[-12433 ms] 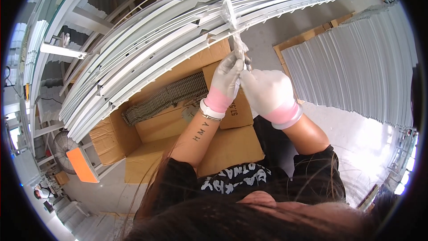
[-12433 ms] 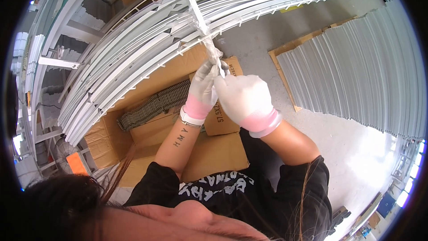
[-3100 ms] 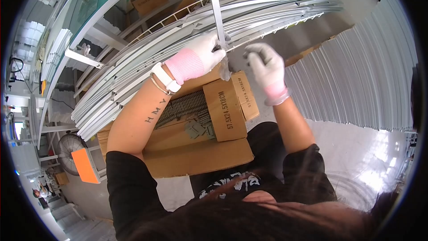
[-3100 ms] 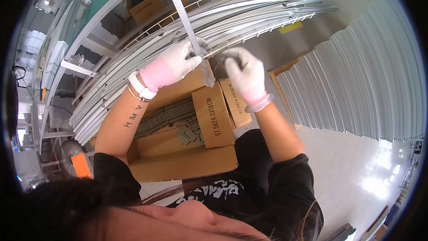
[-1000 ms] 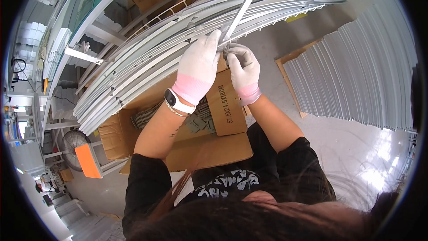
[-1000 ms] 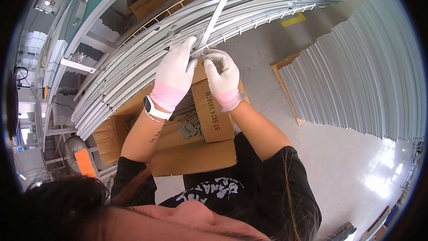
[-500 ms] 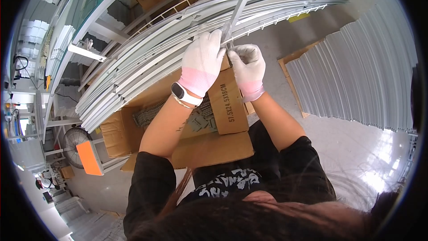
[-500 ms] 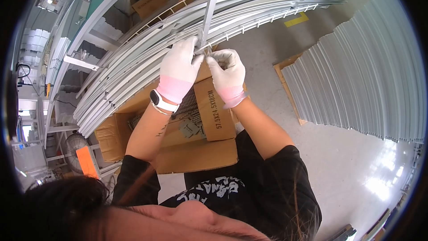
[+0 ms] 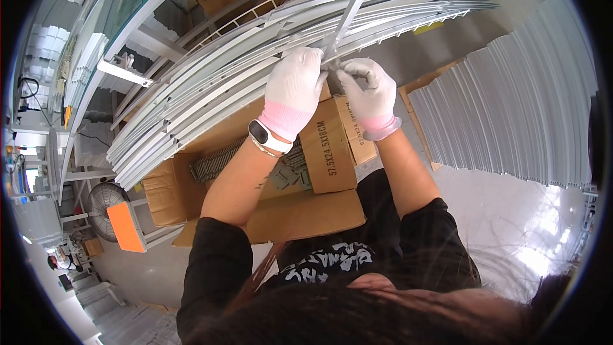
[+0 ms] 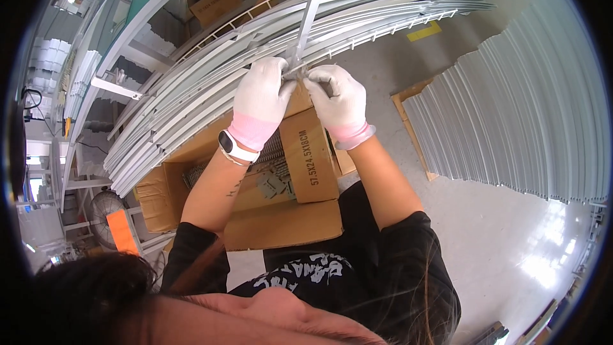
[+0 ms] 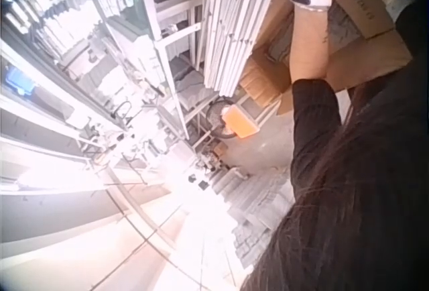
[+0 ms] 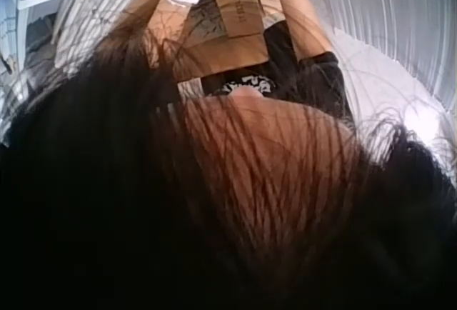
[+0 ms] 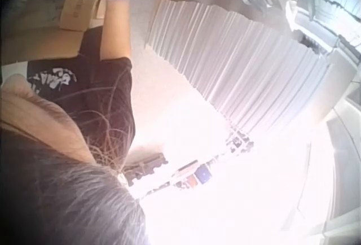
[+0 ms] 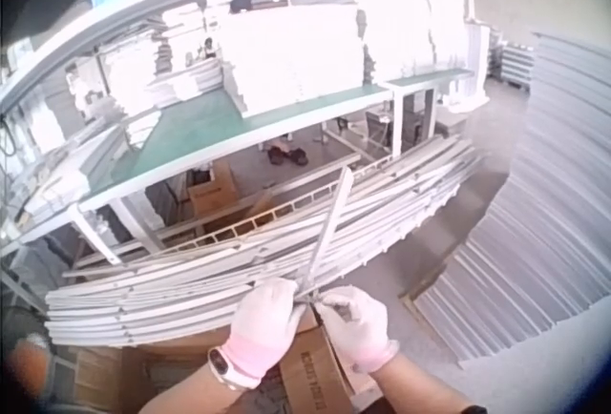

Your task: Picking and organizing metal strips and preparing industrial components with bubble wrap for packaging.

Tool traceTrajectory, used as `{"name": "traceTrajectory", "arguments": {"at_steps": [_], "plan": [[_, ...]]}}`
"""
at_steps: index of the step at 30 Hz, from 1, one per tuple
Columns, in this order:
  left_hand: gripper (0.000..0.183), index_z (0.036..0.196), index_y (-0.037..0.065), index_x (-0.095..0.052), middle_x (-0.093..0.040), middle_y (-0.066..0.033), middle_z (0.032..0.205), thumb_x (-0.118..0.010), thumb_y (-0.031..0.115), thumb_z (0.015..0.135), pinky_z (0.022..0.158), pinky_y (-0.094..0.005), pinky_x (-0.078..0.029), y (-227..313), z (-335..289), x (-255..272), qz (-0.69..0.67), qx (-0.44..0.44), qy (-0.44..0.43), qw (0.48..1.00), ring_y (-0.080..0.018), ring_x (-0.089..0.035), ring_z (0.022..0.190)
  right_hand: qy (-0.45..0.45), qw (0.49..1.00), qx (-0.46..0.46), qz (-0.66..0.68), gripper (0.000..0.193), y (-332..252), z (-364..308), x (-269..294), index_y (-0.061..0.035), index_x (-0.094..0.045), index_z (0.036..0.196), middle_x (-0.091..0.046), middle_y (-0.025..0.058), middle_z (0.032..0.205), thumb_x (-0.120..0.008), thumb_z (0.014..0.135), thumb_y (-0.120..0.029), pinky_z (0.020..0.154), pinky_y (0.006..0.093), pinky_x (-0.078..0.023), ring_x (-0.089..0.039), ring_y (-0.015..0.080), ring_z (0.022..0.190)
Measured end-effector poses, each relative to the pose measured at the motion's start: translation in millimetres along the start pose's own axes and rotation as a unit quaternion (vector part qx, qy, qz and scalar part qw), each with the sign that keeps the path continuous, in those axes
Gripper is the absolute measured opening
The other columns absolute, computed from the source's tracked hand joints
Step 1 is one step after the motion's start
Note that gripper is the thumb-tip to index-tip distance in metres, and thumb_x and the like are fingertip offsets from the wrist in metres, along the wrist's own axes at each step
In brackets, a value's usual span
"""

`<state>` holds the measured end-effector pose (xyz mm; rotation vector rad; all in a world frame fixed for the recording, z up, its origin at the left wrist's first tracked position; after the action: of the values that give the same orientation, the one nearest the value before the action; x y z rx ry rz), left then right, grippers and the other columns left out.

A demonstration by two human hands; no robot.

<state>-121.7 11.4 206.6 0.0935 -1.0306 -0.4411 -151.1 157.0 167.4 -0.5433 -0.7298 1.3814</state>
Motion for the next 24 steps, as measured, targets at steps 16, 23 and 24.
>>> {"name": "traceTrajectory", "arguments": {"at_steps": [16, 23, 24], "plan": [[0.024, 0.086, 0.007, -0.060, -0.060, -0.0073, 0.097, -0.079, 0.013, 0.073, 0.080, -0.0454, -0.048, 9.7, -6.4, 7.8, 0.078, -0.055, 0.041, 0.995, -0.0322, -0.059, 0.093, -0.197, 0.940, 0.011, -0.279, 0.014, 15.4, 0.4, 0.3, -0.0069, -0.065, 0.101, -0.065, 0.0105, 0.097, -0.067, 0.087, -0.009, 0.071, 0.0386, -0.056, -0.066, 0.0319, 0.081], [0.028, 0.095, 0.022, -0.069, -0.056, 0.0044, 0.100, -0.080, 0.024, 0.070, 0.083, -0.0449, -0.043, 10.7, -58.3, 5.3, 0.234, -0.055, 0.159, 0.958, -0.0218, -0.054, 0.093, -0.143, 0.972, 0.050, -0.180, 0.010, 3.5, 4.2, -0.1, -0.0054, -0.064, 0.100, -0.065, 0.0140, 0.098, -0.063, 0.091, -0.008, 0.077, 0.0379, -0.054, -0.065, 0.0332, 0.082], [0.028, 0.095, 0.022, -0.069, -0.056, 0.0044, 0.100, -0.080, 0.024, 0.070, 0.083, -0.0449, -0.043, 10.6, -62.6, 4.0, 0.236, -0.054, 0.159, 0.957, -0.0218, -0.054, 0.093, -0.163, 0.978, -0.058, -0.113, 0.009, 10.1, 1.4, -1.1, -0.0044, -0.064, 0.100, -0.066, 0.0127, 0.094, -0.061, 0.093, -0.008, 0.076, 0.0351, -0.054, -0.065, 0.0288, 0.079]]}}
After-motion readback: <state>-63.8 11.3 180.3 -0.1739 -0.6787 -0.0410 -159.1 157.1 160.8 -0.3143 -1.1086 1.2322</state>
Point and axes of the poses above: each hand's wrist, its own z-axis towards the middle knuckle, its own x-axis out of the back of the hand, y = z × x, the point moved 6 cm from there along z, towards the middle knuckle
